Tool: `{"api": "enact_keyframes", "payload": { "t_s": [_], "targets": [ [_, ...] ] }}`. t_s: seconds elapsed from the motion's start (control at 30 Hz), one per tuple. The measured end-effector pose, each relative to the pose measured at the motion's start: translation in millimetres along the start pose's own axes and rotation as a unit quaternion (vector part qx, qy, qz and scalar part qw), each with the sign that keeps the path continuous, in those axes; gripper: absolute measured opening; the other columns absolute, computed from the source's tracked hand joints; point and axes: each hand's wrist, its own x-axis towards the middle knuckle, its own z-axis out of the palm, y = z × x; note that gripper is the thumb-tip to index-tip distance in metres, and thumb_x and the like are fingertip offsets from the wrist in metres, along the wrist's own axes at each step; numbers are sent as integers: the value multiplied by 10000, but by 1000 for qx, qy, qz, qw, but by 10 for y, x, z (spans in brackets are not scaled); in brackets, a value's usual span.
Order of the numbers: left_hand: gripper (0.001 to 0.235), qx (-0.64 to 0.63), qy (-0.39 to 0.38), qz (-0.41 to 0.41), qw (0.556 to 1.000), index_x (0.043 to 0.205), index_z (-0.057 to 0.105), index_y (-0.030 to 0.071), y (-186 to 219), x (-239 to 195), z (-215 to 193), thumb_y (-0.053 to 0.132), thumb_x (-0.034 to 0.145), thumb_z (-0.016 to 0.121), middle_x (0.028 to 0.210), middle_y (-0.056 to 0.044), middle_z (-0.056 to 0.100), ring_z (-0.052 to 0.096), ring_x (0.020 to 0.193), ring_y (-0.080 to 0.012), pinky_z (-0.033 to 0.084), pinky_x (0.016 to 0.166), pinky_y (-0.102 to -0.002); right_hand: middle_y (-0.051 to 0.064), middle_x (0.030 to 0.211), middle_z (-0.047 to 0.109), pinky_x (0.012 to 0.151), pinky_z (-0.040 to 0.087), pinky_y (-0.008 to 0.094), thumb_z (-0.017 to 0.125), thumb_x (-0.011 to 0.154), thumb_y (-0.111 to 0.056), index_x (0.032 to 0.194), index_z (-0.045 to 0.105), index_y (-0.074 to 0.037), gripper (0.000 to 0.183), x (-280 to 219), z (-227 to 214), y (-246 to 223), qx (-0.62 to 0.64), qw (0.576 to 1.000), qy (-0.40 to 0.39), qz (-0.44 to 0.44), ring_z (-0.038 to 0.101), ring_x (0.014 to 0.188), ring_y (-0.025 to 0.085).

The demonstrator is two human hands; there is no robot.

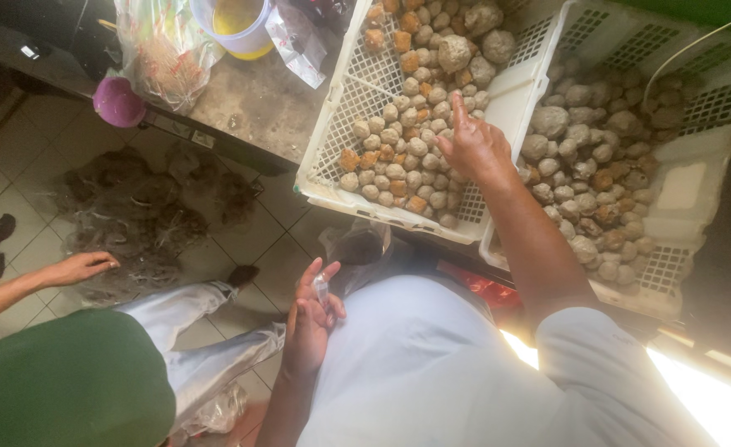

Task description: The person opens a plastic bag and repeatedly picks up meatballs from two white crates, placing them into the bag. They handle the bag and the meatballs by hand throughout the process.

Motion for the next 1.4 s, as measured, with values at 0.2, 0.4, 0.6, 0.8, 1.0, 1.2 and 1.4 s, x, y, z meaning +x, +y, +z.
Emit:
{"api": "enact_keyframes", "payload": {
  "t_s": [0.2, 0.4, 0.6, 0.8, 1.0, 1.2, 1.4],
  "targets": [
    [872, -6, 6, 5, 1000, 1585, 328, 51, -21, -37, 4, 677, 994, 472, 1567, -240, 424, 550, 827, -131, 436, 731, -267, 263, 1132, 690, 898, 539, 529, 637, 973, -437, 1652, 137, -154, 889, 8, -39, -35, -1, 1000, -21, 7, 671, 1016, 465],
    [874, -21, 9, -4, 1000, 1579, 318, 56, -28, -88, 41, 672, 980, 477, 1569, -227, 408, 556, 847, -135, 441, 732, -271, 259, 1107, 698, 901, 541, 511, 649, 973, -428, 1663, 116, -112, 927, 9, 15, 21, -10, 999, -17, -30, 675, 1002, 450],
    [876, -16, 7, -11, 1000, 1578, 324, 34, -49, -97, 85, 660, 989, 490, 1549, -243, 428, 548, 820, -133, 448, 705, -270, 215, 1109, 705, 866, 539, 485, 664, 940, -361, 1641, 109, -139, 921, 342, -64, -2, -74, 994, -1, -79, 688, 980, 395],
    [883, -3, 9, -17, 1000, 1572, 322, 28, -62, -92, 147, 663, 981, 485, 1542, -237, 422, 533, 800, -123, 459, 689, -281, 200, 1097, 723, 853, 548, 459, 555, 887, -84, 1679, 47, -203, 948, 623, -163, -12, -124, 992, -23, -32, 699, 980, 370],
    [849, 2, 16, 8, 1000, 1542, 356, -7, -77, -99, 151, 647, 1015, 486, 1558, -261, 422, 541, 809, -139, 471, 734, -298, 223, 1044, 739, 804, 553, 484, 502, 908, -63, 1684, 63, -146, 896, 814, -106, 81, -106, 994, 13, -5, 719, 898, 373],
    [840, 9, 24, 29, 999, 1539, 378, -11, -56, -112, 188, 643, 1022, 479, 1565, -258, 431, 567, 834, -152, 461, 726, -291, 230, 1032, 738, 807, 550, 491, 502, 900, -89, 1668, 96, -149, 871, 916, 8, 163, -96, 994, 49, -24, 712, 898, 386],
    [824, 11, 32, 30, 999, 1537, 377, 6, -59, -161, 211, 641, 1019, 467, 1553, -253, 433, 563, 831, -148, 460, 725, -287, 252, 1041, 727, 822, 552, 503, 506, 901, -87, 1676, 69, -170, 893, 935, 154, 244, -91, 994, 48, -36, 710, 899, 404]
  ]
}}
